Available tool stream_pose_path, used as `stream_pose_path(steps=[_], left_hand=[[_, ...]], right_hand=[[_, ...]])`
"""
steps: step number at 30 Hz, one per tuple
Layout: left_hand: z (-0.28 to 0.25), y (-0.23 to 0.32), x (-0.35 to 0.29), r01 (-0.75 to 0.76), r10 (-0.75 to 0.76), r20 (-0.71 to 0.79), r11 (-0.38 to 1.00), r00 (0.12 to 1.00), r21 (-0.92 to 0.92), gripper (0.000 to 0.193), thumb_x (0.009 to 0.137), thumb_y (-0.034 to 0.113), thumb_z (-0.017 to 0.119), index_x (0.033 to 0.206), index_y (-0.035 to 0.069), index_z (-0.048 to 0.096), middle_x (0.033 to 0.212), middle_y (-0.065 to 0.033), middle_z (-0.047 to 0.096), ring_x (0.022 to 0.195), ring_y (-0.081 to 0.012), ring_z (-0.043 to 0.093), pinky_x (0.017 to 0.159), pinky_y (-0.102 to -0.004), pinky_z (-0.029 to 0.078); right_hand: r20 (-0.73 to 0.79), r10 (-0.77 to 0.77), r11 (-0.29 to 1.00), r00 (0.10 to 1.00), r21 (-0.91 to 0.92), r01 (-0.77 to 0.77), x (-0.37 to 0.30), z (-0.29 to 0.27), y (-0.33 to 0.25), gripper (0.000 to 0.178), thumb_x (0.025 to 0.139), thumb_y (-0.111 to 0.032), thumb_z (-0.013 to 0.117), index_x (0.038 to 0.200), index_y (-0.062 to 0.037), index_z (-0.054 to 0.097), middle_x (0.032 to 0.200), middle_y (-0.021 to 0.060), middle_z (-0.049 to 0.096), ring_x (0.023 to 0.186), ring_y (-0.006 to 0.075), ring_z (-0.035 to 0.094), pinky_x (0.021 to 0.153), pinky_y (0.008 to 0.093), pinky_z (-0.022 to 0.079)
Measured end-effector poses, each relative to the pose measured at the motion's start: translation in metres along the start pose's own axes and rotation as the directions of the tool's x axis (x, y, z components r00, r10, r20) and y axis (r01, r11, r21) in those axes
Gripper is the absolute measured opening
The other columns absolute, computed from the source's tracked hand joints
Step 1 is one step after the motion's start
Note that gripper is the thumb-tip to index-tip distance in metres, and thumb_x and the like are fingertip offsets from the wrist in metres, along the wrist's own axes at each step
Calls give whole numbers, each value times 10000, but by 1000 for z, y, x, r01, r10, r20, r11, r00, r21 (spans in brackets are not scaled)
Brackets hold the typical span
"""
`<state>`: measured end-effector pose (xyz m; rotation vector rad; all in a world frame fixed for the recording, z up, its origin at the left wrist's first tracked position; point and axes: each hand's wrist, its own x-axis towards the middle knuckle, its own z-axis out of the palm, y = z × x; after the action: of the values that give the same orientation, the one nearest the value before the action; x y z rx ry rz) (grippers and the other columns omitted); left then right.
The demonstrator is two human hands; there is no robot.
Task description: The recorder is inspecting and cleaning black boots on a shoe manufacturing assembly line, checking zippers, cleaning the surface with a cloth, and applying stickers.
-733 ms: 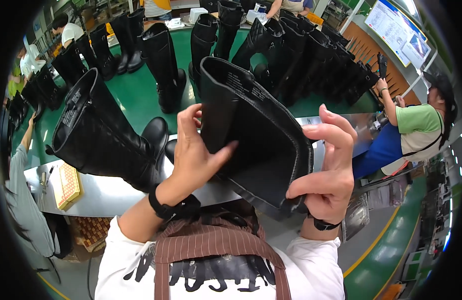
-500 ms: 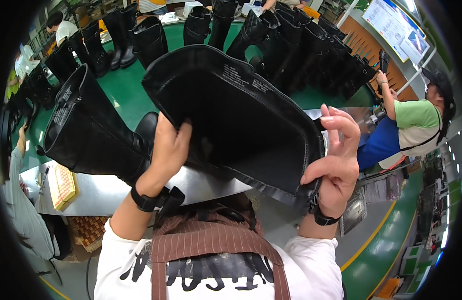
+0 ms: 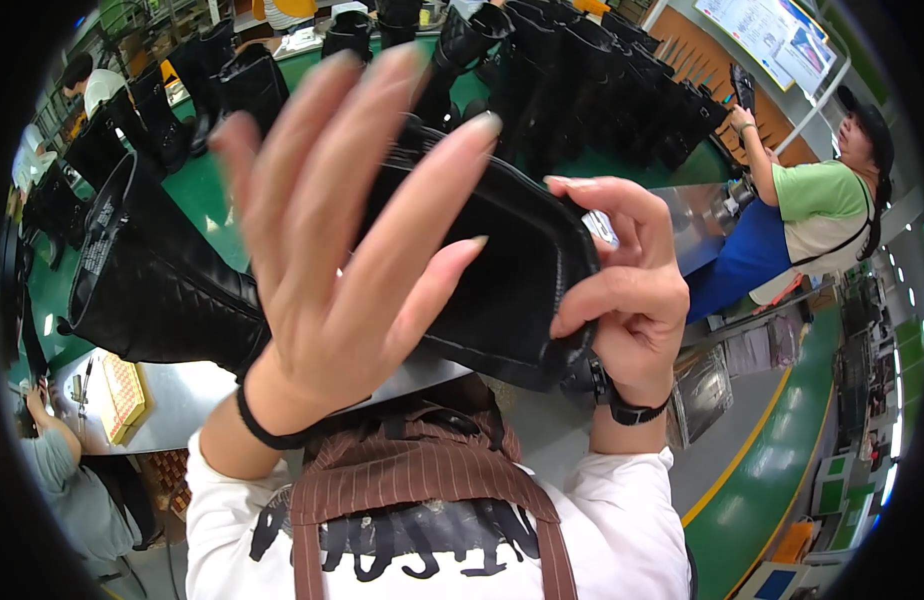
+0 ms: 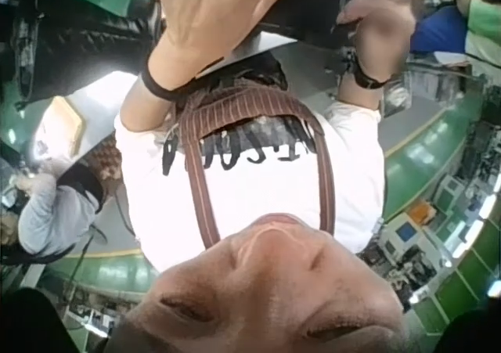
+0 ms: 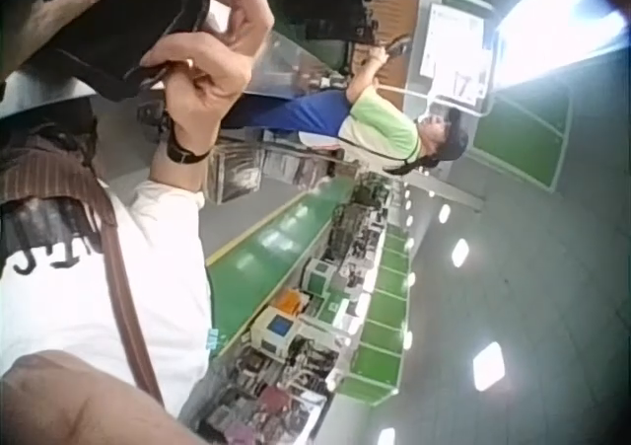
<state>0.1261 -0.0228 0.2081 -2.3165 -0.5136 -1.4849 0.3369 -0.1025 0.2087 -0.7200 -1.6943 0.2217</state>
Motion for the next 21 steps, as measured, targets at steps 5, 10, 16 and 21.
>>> stream_pose_path(steps=[5,10,16,21], left_hand=[[30,-20,44,92,37,421,955,906,-281,371,756,276,768,1026,65,623,899,-96,615,953,-291,597,1065,-444,350],[52,-32,56,341,25,591,797,807,-499,387,737,345,827,836,2,676,673,-98,638,609,-124,624,553,-281,469],[61,-18,58,392,-99,544,800,833,-454,404,666,304,880,743,-24,656,630,-102,632,525,-86,586,492,-261,436],[55,-19,52,276,-96,460,899,883,-341,538,593,503,869,757,35,661,678,-80,614,670,-233,571,828,-326,385]], right_hand=[[50,-26,998,998,63,23,11,-4,6,242,547,99,490,659,4,682,1282,248,474,1222,407,522,922,412,511],[156,135,990,979,19,-139,13,-32,12,418,672,-318,540,847,8,732,1385,225,459,1245,330,501,1008,461,405],[-49,463,863,885,-199,-463,-18,-35,92,317,876,-108,593,1191,-68,588,1124,95,634,1065,206,624,840,342,496],[32,823,389,568,-759,-522,-111,9,143,375,870,-116,608,1242,-73,590,1138,116,652,1046,247,619,900,373,479]])
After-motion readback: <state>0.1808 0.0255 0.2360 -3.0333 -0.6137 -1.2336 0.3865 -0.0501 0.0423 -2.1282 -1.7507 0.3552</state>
